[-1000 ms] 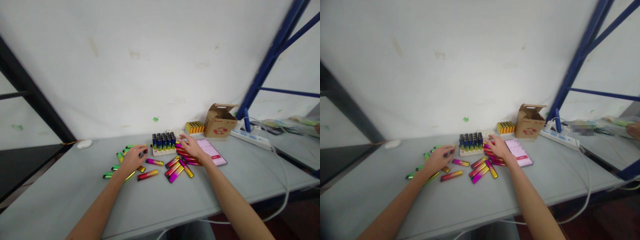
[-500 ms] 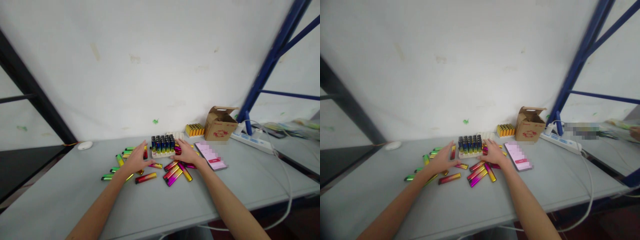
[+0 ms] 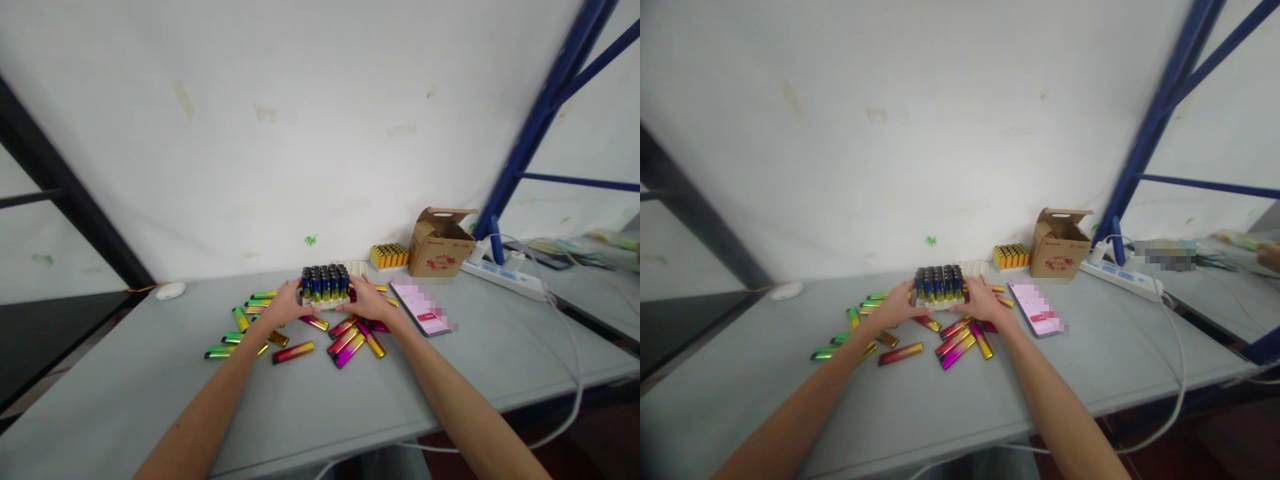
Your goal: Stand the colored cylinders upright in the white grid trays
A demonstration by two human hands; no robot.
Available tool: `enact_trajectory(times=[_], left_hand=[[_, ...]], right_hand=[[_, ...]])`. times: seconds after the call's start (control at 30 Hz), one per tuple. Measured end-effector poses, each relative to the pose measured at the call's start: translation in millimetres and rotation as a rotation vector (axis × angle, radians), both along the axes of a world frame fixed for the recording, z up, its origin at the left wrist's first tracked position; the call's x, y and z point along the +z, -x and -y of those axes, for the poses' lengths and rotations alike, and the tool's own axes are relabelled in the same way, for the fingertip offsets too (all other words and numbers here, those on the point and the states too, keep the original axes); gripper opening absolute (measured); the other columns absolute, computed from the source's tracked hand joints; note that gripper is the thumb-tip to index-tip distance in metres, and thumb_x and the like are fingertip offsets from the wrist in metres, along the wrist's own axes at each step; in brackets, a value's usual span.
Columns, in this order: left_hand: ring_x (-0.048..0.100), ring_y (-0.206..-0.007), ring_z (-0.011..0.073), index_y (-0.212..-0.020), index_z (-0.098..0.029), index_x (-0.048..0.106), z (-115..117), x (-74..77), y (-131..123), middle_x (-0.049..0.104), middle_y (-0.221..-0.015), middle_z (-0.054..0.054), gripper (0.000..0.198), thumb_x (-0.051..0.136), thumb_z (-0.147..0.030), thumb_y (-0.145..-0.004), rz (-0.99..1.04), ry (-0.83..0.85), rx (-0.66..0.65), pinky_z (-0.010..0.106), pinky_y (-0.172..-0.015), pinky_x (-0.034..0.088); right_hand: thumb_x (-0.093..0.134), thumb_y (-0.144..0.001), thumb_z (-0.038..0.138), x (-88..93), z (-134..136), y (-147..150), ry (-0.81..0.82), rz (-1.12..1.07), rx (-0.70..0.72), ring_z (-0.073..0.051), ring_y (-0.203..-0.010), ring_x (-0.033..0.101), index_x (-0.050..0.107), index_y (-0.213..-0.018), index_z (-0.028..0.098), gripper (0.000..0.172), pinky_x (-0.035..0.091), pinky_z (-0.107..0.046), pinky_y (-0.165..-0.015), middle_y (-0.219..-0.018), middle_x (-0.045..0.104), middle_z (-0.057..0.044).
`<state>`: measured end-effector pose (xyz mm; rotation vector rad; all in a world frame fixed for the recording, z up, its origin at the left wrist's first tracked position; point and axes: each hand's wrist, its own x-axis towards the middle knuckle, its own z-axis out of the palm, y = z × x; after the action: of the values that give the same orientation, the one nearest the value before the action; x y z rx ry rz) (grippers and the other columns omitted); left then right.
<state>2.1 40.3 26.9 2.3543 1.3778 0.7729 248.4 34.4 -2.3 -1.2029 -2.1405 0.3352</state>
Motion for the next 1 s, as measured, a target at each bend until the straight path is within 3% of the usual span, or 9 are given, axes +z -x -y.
enact_trajectory(times=[0.1,0.27,0.43,0.53,0.67,0.83,1.0], left_hand=[[0.059,-0.112,0.0334,-0.124,-0.014,0.056,-1,22.6,2,0.064,-0.122,0.014,0.075,0.079,-0.040,-0.057,0.028,-0.019,-0.016,0.049,-0.103,0.039],[0.061,-0.109,0.0317,-0.120,-0.012,0.059,-4,64.6,5,0.065,-0.120,0.014,0.071,0.077,-0.044,-0.059,0.100,-0.069,-0.042,0.043,-0.098,0.046],[0.062,-0.106,0.0298,-0.120,-0.012,0.060,-2,82.1,5,0.066,-0.119,0.011,0.067,0.076,-0.040,-0.061,0.111,-0.101,-0.044,0.040,-0.096,0.047],[0.062,-0.106,0.0301,-0.119,-0.012,0.060,-3,74.0,5,0.067,-0.118,0.012,0.068,0.077,-0.043,-0.060,0.118,-0.090,-0.045,0.040,-0.095,0.048],[0.062,-0.107,0.0310,-0.119,-0.011,0.060,-3,47.5,8,0.066,-0.118,0.014,0.070,0.078,-0.044,-0.059,0.112,-0.056,-0.043,0.041,-0.096,0.048],[0.063,-0.104,0.0325,-0.117,-0.012,0.059,6,13.5,8,0.067,-0.115,0.013,0.072,0.078,-0.048,-0.058,-0.009,0.005,0.004,0.044,-0.093,0.048],[0.061,-0.108,0.0334,-0.114,-0.016,0.060,12,-5.2,8,0.068,-0.112,0.012,0.064,0.077,-0.047,-0.061,-0.116,-0.049,0.081,0.048,-0.103,0.040]], right_hand=[[0.076,-0.069,0.042,19.6,1,1,-0.015,-0.062,0.027,-0.032,-0.126,0.049,0.050,-0.132,0.019,0.072,0.016,-0.058,-0.113,-0.134,0.056,-0.014],[0.075,-0.071,0.043,68.8,-1,2,-0.059,-0.086,0.045,-0.030,-0.124,0.051,0.051,-0.132,0.021,0.069,0.014,-0.058,-0.113,-0.133,0.058,-0.010],[0.076,-0.070,0.040,92.2,-5,1,-0.062,-0.066,0.061,-0.030,-0.118,0.056,0.057,-0.126,0.019,0.064,0.026,-0.056,-0.109,-0.127,0.062,-0.010],[0.076,-0.070,0.041,86.0,-5,1,-0.037,-0.089,0.084,-0.029,-0.117,0.057,0.056,-0.127,0.017,0.066,0.035,-0.050,-0.106,-0.128,0.062,-0.011],[0.076,-0.070,0.040,60.8,0,2,0.020,-0.133,0.104,-0.027,-0.113,0.059,0.055,-0.127,0.014,0.066,0.044,-0.041,-0.099,-0.126,0.063,-0.012],[0.078,-0.068,0.039,23.2,7,5,0.041,-0.072,0.054,-0.031,-0.117,0.055,0.052,-0.130,0.013,0.072,0.036,-0.048,-0.104,-0.128,0.060,-0.015],[0.079,-0.067,0.036,3.4,3,8,0.034,-0.087,0.090,-0.030,-0.113,0.056,0.054,-0.127,0.016,0.068,0.039,-0.047,-0.100,-0.125,0.061,-0.014]])
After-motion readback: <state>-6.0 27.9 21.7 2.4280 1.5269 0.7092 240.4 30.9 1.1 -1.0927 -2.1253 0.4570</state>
